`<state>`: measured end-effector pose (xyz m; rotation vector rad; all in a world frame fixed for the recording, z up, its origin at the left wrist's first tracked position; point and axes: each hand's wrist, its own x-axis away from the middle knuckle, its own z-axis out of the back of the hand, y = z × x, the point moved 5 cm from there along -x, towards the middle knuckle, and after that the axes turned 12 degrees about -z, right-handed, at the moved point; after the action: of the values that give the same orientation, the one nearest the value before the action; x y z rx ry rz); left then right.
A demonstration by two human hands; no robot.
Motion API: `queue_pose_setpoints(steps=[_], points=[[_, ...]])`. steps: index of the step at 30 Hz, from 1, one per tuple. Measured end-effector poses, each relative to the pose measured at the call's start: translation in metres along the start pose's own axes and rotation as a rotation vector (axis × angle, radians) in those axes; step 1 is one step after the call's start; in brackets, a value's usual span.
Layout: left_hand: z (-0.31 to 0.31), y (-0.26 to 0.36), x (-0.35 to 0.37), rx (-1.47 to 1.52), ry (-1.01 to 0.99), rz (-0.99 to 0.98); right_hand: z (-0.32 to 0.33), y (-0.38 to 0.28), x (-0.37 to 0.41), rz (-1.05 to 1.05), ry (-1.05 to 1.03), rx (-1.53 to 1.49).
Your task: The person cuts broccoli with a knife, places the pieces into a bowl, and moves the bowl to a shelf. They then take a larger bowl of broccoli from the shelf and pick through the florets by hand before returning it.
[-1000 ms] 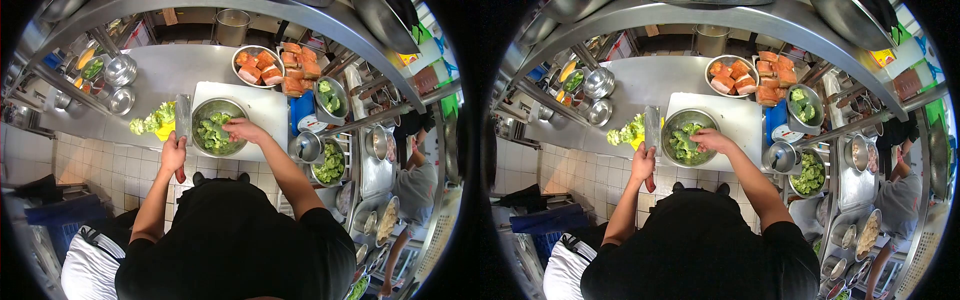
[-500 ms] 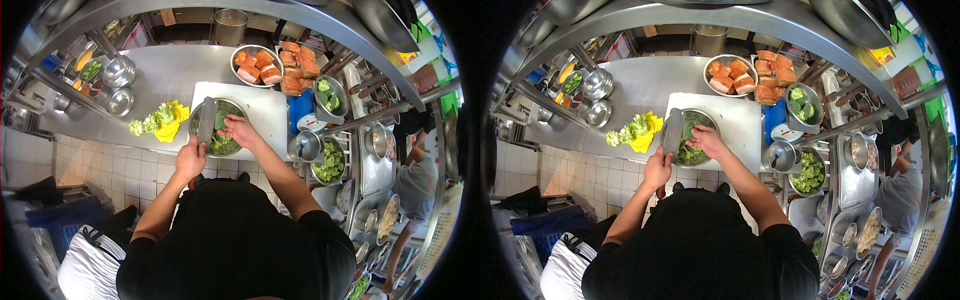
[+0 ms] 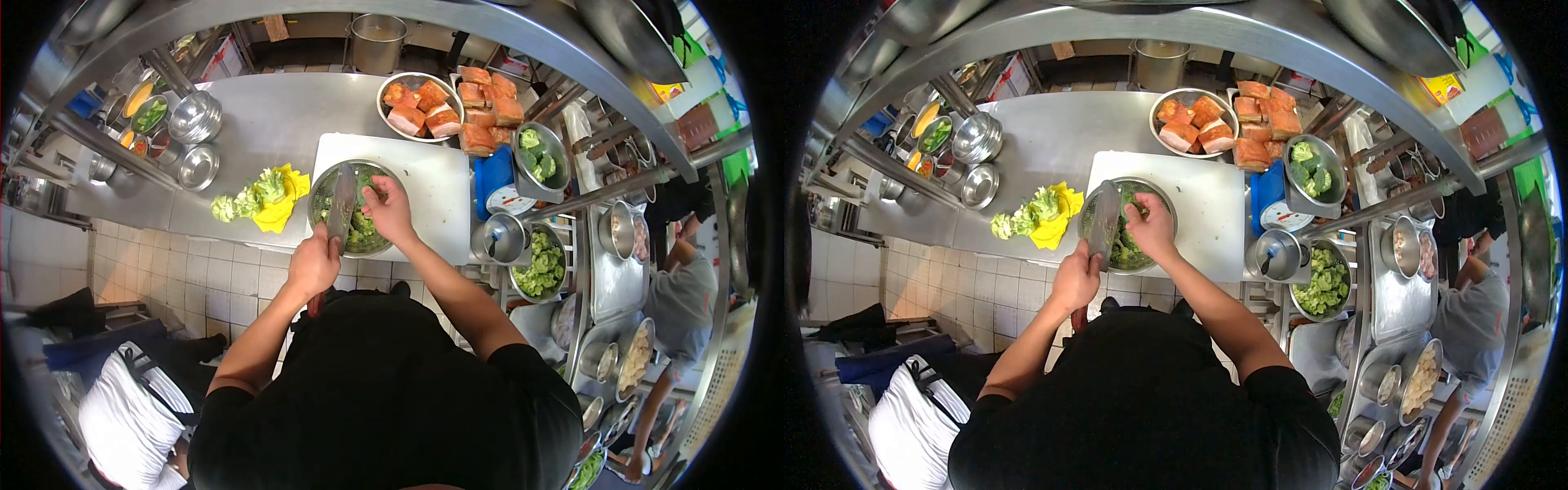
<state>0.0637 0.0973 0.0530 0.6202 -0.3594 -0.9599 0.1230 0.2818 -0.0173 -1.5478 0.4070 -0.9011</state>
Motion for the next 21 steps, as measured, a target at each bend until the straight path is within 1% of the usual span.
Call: queue_pose_setpoints(steps=[2, 5, 8, 11, 13, 15, 16, 18, 21], points=[[0.001, 0.0, -0.003, 0.002, -0.009, 0.003, -0.002, -0.007, 0.004, 0.059, 0.034, 0.034], [0.002, -0.002, -0.015, -0.001, -0.007, 0.008, -0.008, -0.006, 0.005, 0.077, 0.039, 0.007], [-0.005, -0.008, -0.02, 0.003, 0.007, -0.005, -0.006, -0.008, 0.005, 0.062, 0.024, -0.016], [-0.003, -0.002, -0.013, -0.001, -0.025, 0.006, -0.003, -0.003, -0.001, -0.031, 0.02, -0.109], [0.005, 0.002, -0.009, 0.019, -0.06, 0.028, -0.007, -0.002, 0.002, -0.064, -0.029, -0.111], [0.001, -0.004, -0.024, -0.011, -0.009, -0.018, -0.02, 0.002, 0.012, -0.097, -0.086, -0.074], [-0.001, -0.006, -0.028, -0.026, 0.016, -0.04, -0.022, 0.003, 0.014, -0.079, -0.066, -0.073], [-0.005, -0.007, -0.03, -0.033, 0.025, -0.021, -0.025, 0.001, 0.014, -0.035, -0.022, -0.072], [-0.003, -0.004, -0.03, -0.047, 0.022, -0.015, -0.021, -0.001, 0.01, -0.075, 0.005, -0.123]])
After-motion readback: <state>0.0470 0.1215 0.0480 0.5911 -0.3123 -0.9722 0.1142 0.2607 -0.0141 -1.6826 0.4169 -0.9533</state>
